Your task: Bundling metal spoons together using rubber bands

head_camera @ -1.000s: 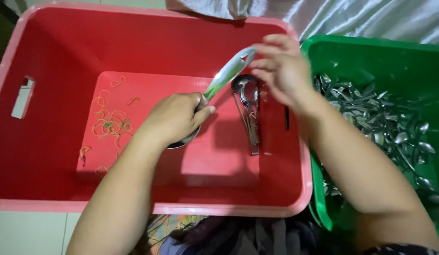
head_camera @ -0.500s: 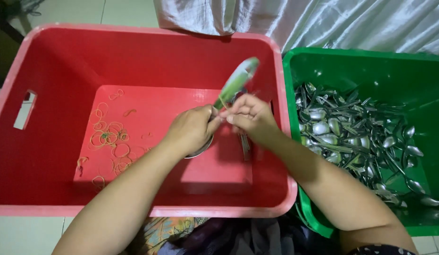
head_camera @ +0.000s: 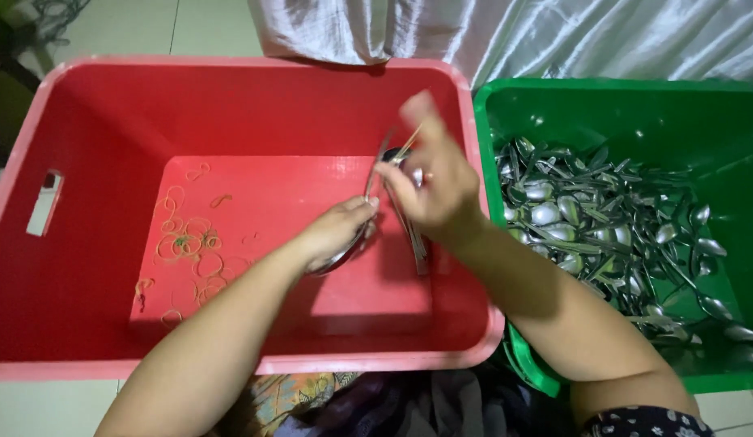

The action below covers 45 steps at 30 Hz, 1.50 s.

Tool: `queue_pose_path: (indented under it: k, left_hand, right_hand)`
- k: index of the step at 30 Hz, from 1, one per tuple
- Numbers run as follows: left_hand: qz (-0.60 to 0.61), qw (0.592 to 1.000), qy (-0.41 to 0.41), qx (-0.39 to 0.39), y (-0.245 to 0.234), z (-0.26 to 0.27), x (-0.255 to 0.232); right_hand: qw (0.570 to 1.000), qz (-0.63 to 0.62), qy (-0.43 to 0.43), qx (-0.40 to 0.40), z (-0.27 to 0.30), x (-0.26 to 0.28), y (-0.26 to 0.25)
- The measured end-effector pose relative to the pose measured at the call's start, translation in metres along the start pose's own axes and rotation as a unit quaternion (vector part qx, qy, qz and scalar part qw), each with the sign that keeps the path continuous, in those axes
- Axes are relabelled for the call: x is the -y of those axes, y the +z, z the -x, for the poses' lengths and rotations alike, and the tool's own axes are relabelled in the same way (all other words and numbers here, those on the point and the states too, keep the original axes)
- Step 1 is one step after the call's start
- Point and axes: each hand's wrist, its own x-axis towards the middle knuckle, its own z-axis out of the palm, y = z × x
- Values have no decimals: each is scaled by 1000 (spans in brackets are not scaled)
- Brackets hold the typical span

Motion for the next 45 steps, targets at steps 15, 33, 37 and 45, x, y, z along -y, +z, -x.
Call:
queue_pose_path:
  k: [15,33,37,45]
  left_hand:
    - [-526,789,315,27,-35,9,-15]
    - [-326,868,374,31,-23,10,-4]
    - [-175,957,220,76,-11,21,-8]
    - [-555,830,-3,56,-22,50,-52]
  right_hand:
    - [371,-597,685,189,46,-54,48]
    - [316,-627,693,163,91,-61,85]
    - [396,-609,683,77,63,-54,62]
    - [445,-608,616,230,75,-35,62]
